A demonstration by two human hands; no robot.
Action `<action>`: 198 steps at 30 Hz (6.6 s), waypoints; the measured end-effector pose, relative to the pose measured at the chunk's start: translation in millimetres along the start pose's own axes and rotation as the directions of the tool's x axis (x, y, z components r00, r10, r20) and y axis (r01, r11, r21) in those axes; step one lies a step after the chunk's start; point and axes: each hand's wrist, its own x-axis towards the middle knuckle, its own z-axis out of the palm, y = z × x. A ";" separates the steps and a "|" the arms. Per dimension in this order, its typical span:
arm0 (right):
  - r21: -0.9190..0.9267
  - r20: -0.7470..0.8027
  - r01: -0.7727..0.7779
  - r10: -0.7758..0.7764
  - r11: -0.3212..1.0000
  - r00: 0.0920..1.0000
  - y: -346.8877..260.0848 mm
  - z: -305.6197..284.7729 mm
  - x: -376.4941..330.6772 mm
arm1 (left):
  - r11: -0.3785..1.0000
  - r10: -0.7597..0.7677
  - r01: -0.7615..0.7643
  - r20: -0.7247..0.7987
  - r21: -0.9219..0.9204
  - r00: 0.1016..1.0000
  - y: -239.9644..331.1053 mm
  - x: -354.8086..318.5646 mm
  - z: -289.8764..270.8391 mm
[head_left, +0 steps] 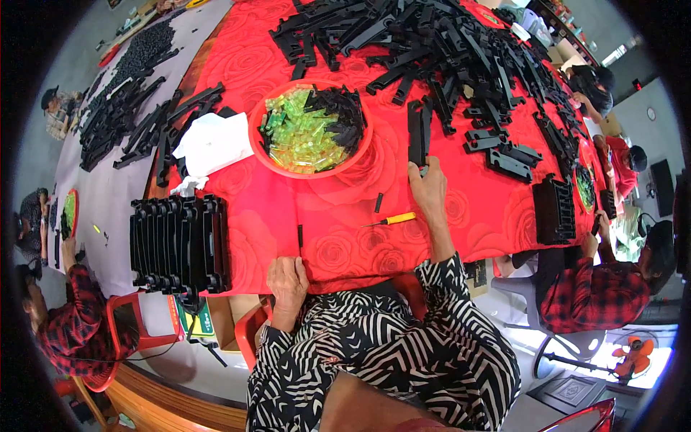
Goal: The person assembles small plastic components into a plastic housing by hand and with a screwdriver.
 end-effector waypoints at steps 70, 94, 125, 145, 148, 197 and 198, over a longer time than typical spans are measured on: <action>-0.276 0.412 0.382 -0.250 0.882 0.876 -3.1 49.9 -43.0 | 0.137 -0.633 0.746 0.522 -0.652 0.572 -2.1 -15.0 -48.9; -0.171 0.608 0.749 -0.530 0.640 0.591 -130.6 118.1 25.8 | 0.086 -0.612 0.725 0.538 -0.683 0.579 -2.6 -27.0 -51.3; 0.749 0.582 -0.027 -0.637 0.662 0.506 -146.4 105.0 -152.1 | -0.304 -0.609 0.505 0.573 -0.807 0.549 -5.4 -46.5 -56.6; 0.565 0.083 0.651 -0.820 0.507 0.566 -128.8 106.2 -174.2 | -0.341 -0.578 0.433 0.550 -0.834 0.603 0.2 -41.1 -53.3; 0.504 0.070 0.721 -0.854 0.476 0.515 -125.0 107.0 -171.5 | -0.379 -0.563 0.445 0.584 -0.812 0.585 -0.8 -42.3 -52.1; 0.480 0.539 0.720 -0.816 0.502 0.210 -124.1 96.4 -161.8 | -0.287 -0.698 0.565 0.573 -0.773 0.430 7.9 -59.0 -49.3; 0.481 0.540 0.718 -0.815 0.502 0.208 -123.3 97.5 -162.9 | -0.278 -0.696 0.565 0.568 -0.777 0.439 7.6 -59.8 -49.3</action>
